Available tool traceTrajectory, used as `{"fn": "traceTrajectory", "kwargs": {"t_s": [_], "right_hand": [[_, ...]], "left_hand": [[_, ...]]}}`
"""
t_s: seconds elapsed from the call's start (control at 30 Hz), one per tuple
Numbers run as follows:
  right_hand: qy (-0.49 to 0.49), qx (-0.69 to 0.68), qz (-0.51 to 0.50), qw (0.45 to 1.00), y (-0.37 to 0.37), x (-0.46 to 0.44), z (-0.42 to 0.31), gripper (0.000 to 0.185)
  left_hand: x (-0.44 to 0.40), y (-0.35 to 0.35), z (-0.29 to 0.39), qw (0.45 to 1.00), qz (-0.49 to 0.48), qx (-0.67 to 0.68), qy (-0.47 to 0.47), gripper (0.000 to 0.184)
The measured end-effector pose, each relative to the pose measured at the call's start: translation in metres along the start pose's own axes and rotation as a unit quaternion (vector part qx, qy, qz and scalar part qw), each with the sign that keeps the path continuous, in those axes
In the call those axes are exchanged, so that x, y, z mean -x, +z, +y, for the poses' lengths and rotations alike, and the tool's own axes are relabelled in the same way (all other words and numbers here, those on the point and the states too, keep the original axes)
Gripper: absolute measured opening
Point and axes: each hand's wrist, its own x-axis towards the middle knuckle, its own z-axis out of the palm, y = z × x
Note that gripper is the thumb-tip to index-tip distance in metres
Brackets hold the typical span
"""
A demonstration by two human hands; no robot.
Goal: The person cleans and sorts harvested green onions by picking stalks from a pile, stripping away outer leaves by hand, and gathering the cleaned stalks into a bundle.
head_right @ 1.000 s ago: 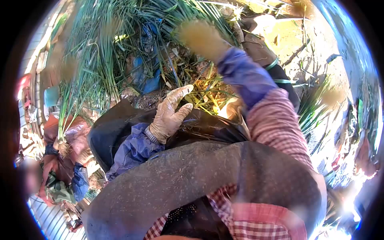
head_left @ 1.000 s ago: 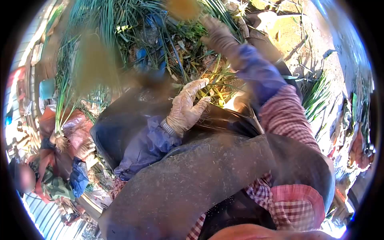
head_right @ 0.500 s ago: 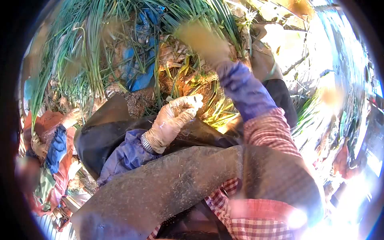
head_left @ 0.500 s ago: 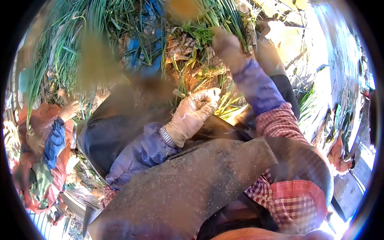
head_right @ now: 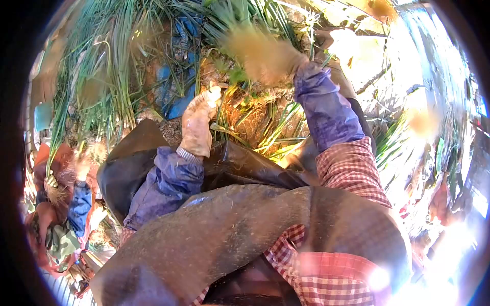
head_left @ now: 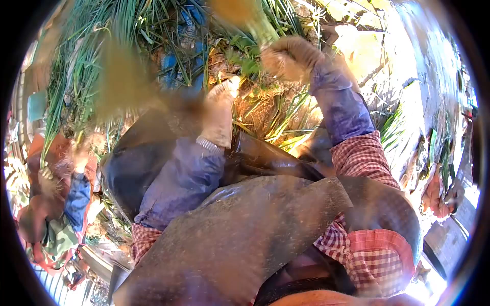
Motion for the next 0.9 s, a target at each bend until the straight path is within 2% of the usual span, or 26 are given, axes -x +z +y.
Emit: {"fn": "traceTrajectory", "kwargs": {"t_s": [0.03, 0.07, 0.1, 0.13, 0.17, 0.23, 0.27, 0.3, 0.37, 0.43, 0.47, 0.53, 0.63, 0.67, 0.8, 0.9], "right_hand": [[0.021, -0.246, -0.007, 0.969, 0.009, 0.003, -0.014, 0.014], [0.047, -0.386, -0.016, 0.921, 0.015, 0.009, -0.029, 0.016], [0.075, -0.53, -0.015, 0.844, 0.022, 0.015, -0.043, 0.018], [0.104, -0.647, -0.007, 0.755, 0.028, 0.021, -0.057, 0.021], [0.146, -0.724, -0.001, 0.674, 0.027, 0.027, -0.075, 0.025], [0.164, -0.734, -0.042, 0.658, 0.064, 0.032, -0.065, 0.031], [0.184, -0.732, -0.062, 0.653, 0.059, 0.036, -0.076, 0.034], [0.171, -0.751, -0.062, 0.635, 0.052, 0.035, -0.088, 0.019], [0.129, -0.733, -0.034, 0.667, 0.051, 0.026, -0.084, 0.018], [0.247, -0.728, 0.064, 0.636, 0.045, 0.011, -0.069, 0.027], [0.188, -0.701, 0.103, 0.68, 0.047, 0.004, -0.057, 0.025], [0.076, -0.628, 0.193, 0.75, 0.05, -0.011, -0.035, 0.022], [0.114, -0.658, 0.192, 0.719, 0.046, -0.01, -0.044, 0.02], [0.12, -0.663, 0.189, 0.714, 0.046, -0.008, -0.046, 0.019], [0.132, -0.661, 0.196, 0.712, 0.038, -0.011, -0.037, 0.016], [0.142, -0.656, 0.208, 0.711, 0.039, -0.016, -0.029, 0.013]], "left_hand": [[-0.008, -0.005, -0.011, 1.0, 0.0, -0.001, 0.002, 0.028], [-0.012, -0.002, -0.012, 0.999, 0.012, 0.004, -0.031, 0.029], [-0.011, 0.004, -0.01, 0.997, 0.025, 0.01, -0.068, 0.031], [-0.004, 0.01, -0.007, 0.973, -0.027, 0.17, -0.155, 0.032], [0.002, 0.015, -0.004, 0.973, -0.029, 0.171, -0.155, 0.032], [0.015, 0.024, 0.0, 0.941, -0.194, 0.17, -0.217, 0.029], [0.019, 0.026, -0.002, 0.979, -0.147, 0.06, -0.129, 0.026], [0.018, 0.024, -0.001, 0.979, -0.149, 0.058, -0.128, 0.026], [0.016, 0.019, 0.003, 0.979, -0.106, -0.066, -0.162, 0.023], [0.009, 0.015, -0.017, 0.985, -0.113, -0.028, -0.13, 0.024], [0.006, 0.013, -0.024, 0.985, -0.111, 0.048, -0.12, 0.025], [0.013, 0.021, -0.019, 0.99, -0.11, -0.079, -0.028, 0.028], [0.01, 0.015, -0.027, 0.984, -0.115, -0.139, -0.015, 0.029], [0.007, 0.013, -0.034, 0.987, -0.109, -0.118, -0.002, 0.031], [0.003, 0.011, -0.041, 0.986, -0.138, -0.087, -0.014, 0.031], [0.006, 0.012, -0.036, 0.983, -0.127, -0.135, -0.005, 0.031]]}}
